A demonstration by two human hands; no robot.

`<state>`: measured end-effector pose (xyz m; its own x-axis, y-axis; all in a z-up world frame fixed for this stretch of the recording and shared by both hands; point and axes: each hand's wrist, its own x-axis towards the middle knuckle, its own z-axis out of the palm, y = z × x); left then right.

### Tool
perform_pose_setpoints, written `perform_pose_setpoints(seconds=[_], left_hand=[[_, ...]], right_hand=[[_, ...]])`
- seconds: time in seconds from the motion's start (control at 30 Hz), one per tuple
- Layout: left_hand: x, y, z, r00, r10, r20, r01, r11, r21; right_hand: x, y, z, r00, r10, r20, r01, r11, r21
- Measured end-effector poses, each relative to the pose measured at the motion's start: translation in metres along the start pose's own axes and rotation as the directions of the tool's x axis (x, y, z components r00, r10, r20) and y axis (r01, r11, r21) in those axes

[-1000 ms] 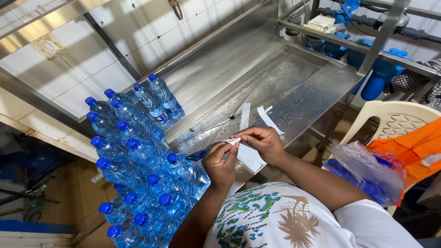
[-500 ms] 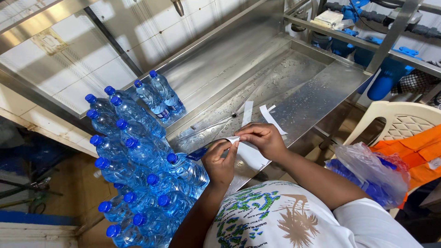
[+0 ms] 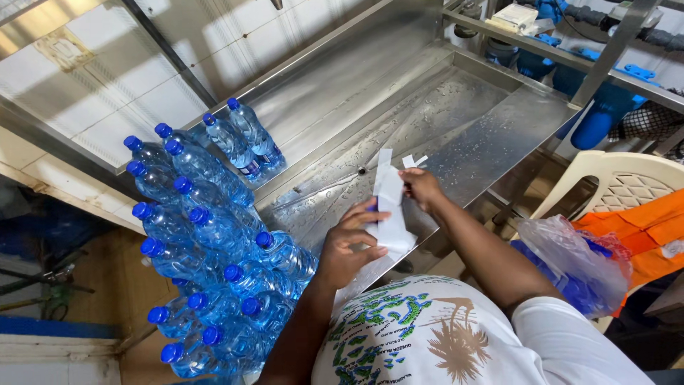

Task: The person uses a heat gun to seal plastic packaging around groups of water bottles, then picks up a bottle, peels off adhesive backing from a label, and applies the label to the bottle.

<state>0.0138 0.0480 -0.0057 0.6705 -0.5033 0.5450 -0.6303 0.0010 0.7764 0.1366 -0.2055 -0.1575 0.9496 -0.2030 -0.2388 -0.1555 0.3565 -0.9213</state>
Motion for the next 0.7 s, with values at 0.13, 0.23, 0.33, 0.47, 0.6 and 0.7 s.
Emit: perform_pose_setpoints(seconds=[0.13, 0.23, 0.33, 0.47, 0.6, 0.7], left_hand=[[-0.014, -0.027, -0.005, 0.991, -0.104, -0.084, 0.048, 0.863, -0.503], [-0.015, -0.022, -0.012, 0.92, -0.306, -0.245, 0.076, 0.752, -0.655], [-0.014, -0.019, -0.016, 0.788, -0.474, -0.392, 0.123, 0.746, -0.654], [-0.016, -0.014, -0.018, 0.688, -0.486, -0.538, 0.151, 0.822, -0.55], [-0.017, 0.004, -0.017, 0.656, -0.456, -0.601, 0.134, 0.854, -0.502], [-0.024, 0.008, -0.015, 0.69, -0.422, -0.589, 0.195, 0.891, -0.409]], right_hand=[[0.082, 0.089, -0.077, 0.965, -0.151, -0.215, 0.041, 0.895, -0.445], [0.118, 0.124, -0.115, 0.929, -0.271, -0.254, -0.004, 0.678, -0.735], [0.114, 0.115, -0.121, 0.919, -0.336, -0.204, -0.008, 0.502, -0.865], [0.066, 0.057, -0.079, 0.959, -0.262, -0.113, -0.092, 0.092, -0.991], [-0.001, 0.016, 0.02, 0.967, -0.254, -0.016, 0.1, 0.434, -0.895], [-0.057, -0.001, 0.077, 0.841, -0.034, 0.54, 0.074, 0.996, -0.052]])
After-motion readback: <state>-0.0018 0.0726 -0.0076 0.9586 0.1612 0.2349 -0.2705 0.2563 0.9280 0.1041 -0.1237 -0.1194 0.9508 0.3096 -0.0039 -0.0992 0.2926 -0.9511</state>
